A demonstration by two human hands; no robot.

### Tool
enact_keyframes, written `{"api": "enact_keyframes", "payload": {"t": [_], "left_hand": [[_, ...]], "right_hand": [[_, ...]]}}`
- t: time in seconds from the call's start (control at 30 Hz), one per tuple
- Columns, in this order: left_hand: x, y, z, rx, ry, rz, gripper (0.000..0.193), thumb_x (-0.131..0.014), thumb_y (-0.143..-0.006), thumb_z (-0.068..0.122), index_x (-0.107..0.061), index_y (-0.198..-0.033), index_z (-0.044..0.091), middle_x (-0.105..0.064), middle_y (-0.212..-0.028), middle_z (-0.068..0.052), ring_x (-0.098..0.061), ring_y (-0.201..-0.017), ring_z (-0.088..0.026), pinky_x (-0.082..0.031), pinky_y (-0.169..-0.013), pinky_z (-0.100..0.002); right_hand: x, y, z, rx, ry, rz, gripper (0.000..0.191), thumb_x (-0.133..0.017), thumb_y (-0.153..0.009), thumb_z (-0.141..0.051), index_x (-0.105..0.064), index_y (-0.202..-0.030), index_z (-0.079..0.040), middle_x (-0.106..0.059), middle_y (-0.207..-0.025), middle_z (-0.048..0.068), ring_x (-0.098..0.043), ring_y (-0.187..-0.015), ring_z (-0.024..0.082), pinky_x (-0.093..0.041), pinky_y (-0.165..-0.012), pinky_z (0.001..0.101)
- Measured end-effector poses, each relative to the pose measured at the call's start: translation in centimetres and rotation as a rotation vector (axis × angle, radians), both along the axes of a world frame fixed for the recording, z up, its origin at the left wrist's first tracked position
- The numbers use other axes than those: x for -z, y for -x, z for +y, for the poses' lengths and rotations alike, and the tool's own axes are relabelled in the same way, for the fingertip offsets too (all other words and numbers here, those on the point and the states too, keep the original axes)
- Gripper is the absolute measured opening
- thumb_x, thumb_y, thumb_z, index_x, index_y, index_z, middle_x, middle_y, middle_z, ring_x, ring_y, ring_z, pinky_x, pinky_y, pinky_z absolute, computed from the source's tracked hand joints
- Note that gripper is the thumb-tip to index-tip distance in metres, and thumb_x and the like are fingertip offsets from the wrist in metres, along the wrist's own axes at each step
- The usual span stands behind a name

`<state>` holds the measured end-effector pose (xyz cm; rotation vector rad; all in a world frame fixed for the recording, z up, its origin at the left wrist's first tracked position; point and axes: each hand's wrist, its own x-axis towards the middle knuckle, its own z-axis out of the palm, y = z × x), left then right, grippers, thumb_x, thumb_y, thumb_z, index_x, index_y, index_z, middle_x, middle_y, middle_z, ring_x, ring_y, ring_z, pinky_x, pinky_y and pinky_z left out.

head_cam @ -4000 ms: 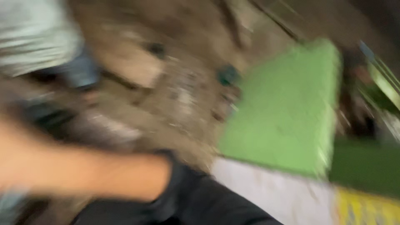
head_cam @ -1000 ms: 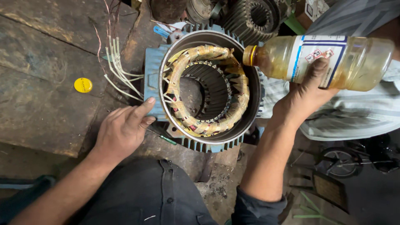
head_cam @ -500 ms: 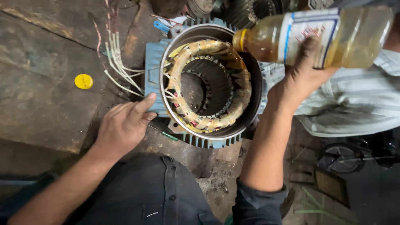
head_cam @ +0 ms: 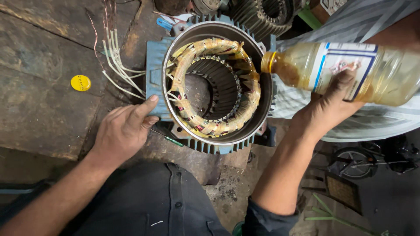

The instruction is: The person pours a yellow liquid from a plastic bottle into the stator windings of an electric motor. Then the person uses a small metal tool to scrape the exterior of a motor housing and later uses scissors to cut a piece of white paper.

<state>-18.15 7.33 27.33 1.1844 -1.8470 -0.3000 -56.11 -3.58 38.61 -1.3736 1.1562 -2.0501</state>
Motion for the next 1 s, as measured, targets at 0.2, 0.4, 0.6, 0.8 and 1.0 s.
{"api": "enact_keyframes", "payload": {"t": [0.2, 0.4, 0.6, 0.8, 1.0], "left_hand": [[-0.3, 0.1, 0.2, -0.003, -0.017, -0.011, 0.057, -0.076, -0.094, 0.010, -0.049, -0.144, 0.012, -0.070, -0.092, -0.013, -0.068, -0.082, -0.035, -0.053, -0.073, -0.047], [0.1, 0.2, 0.0, -0.013, -0.020, 0.000, 0.057, -0.076, -0.094, 0.011, -0.049, -0.145, 0.013, -0.069, -0.090, -0.013, -0.067, -0.082, -0.036, -0.053, -0.074, -0.048], [0.4, 0.4, 0.1, -0.010, -0.008, -0.013, 0.056, -0.075, -0.094, 0.010, -0.049, -0.143, 0.013, -0.070, -0.093, -0.013, -0.068, -0.083, -0.036, -0.053, -0.073, -0.047], [0.7, 0.4, 0.2, -0.013, -0.021, -0.015, 0.055, -0.076, -0.096, 0.008, -0.049, -0.144, 0.012, -0.068, -0.091, -0.012, -0.068, -0.082, -0.035, -0.053, -0.073, -0.048], [0.6, 0.5, 0.3, -0.003, -0.002, -0.013, 0.055, -0.075, -0.095, 0.007, -0.049, -0.144, 0.012, -0.070, -0.096, -0.014, -0.068, -0.085, -0.036, -0.053, -0.074, -0.047]], "right_hand": [[0.0, 0.6, -1.9, 0.000, 0.019, 0.023, 0.094, -0.087, -0.099, -0.040, -0.027, -0.161, -0.003, -0.046, -0.163, 0.020, -0.052, -0.149, 0.033, -0.046, -0.125, 0.0553], [0.2, 0.9, 0.8, -0.013, 0.006, -0.014, 0.087, -0.087, -0.099, -0.040, -0.037, -0.158, 0.000, -0.051, -0.157, 0.021, -0.057, -0.139, 0.031, -0.050, -0.117, 0.0549], [-0.9, 1.3, 3.1, 0.026, -0.006, 0.013, 0.087, -0.084, -0.099, -0.044, -0.034, -0.157, -0.003, -0.051, -0.158, 0.018, -0.059, -0.144, 0.031, -0.052, -0.114, 0.0552], [-1.1, 1.5, 6.8, 0.046, 0.006, 0.122, 0.086, -0.079, -0.102, -0.049, -0.035, -0.157, 0.000, -0.050, -0.157, 0.016, -0.056, -0.140, 0.027, -0.051, -0.116, 0.0473], [-1.3, 1.9, 5.7, 0.070, -0.003, 0.118, 0.085, -0.078, -0.102, -0.048, -0.036, -0.157, 0.002, -0.053, -0.147, 0.020, -0.057, -0.130, 0.028, -0.054, -0.114, 0.0496]]}}
